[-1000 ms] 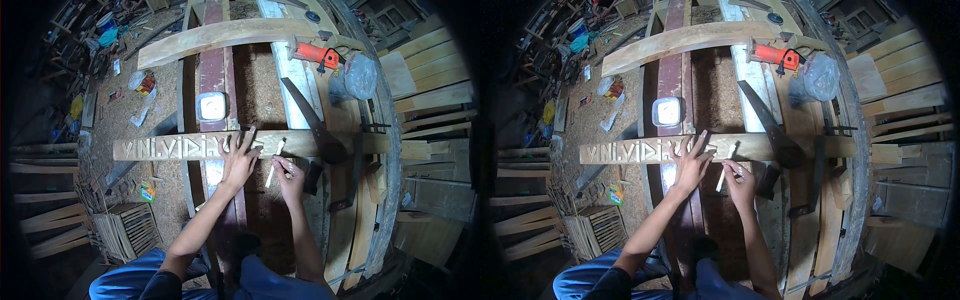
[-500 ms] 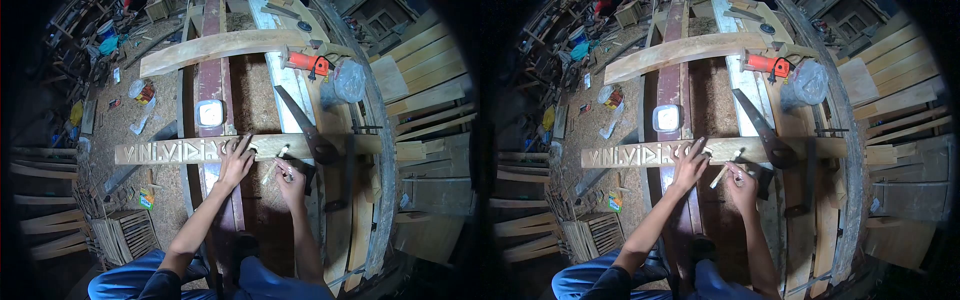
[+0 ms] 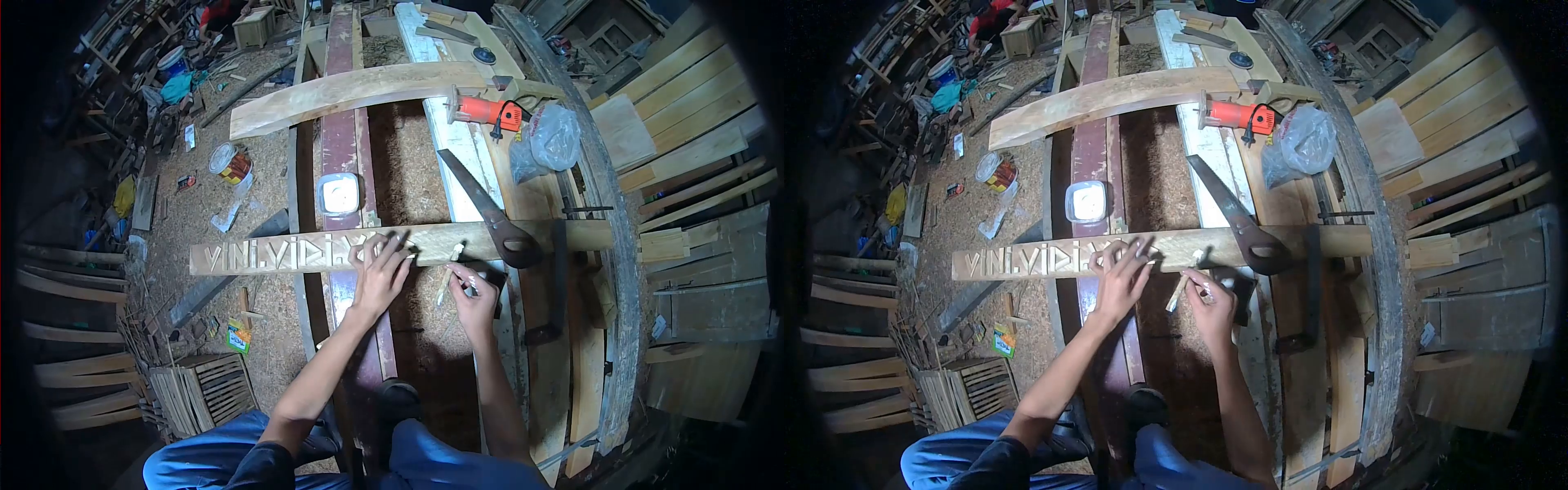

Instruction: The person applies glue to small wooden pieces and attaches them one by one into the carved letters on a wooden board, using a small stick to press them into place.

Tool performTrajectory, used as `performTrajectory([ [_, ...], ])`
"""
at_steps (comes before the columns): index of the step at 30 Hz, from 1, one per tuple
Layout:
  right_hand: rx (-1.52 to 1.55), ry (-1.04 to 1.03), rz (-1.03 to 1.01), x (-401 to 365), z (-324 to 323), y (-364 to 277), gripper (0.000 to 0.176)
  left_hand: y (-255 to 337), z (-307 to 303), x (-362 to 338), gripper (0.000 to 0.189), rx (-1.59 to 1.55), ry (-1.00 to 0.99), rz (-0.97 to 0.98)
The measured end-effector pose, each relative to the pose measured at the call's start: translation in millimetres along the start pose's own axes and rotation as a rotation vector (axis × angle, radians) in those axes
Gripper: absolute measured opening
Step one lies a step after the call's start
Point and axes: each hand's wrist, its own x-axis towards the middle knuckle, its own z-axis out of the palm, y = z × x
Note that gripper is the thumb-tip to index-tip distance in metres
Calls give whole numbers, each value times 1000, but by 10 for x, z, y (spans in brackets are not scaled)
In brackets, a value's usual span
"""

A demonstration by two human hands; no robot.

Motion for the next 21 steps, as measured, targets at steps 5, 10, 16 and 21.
performTrajectory([
  [5,50,39,-125,31,-28,-158,23,361,-461,52,18,-287,129,-9],
  [10,75,63,-347,60,-42,-389,31,549,-697,-16,18,-609,108,-267],
  [16,230,18,-213,-30,93,-583,24,649,-891,-24,16,-654,159,-344],
  [21,421,-74,-62,-35,106,-717,21,613,-974,-117,21,-672,84,-422],
])
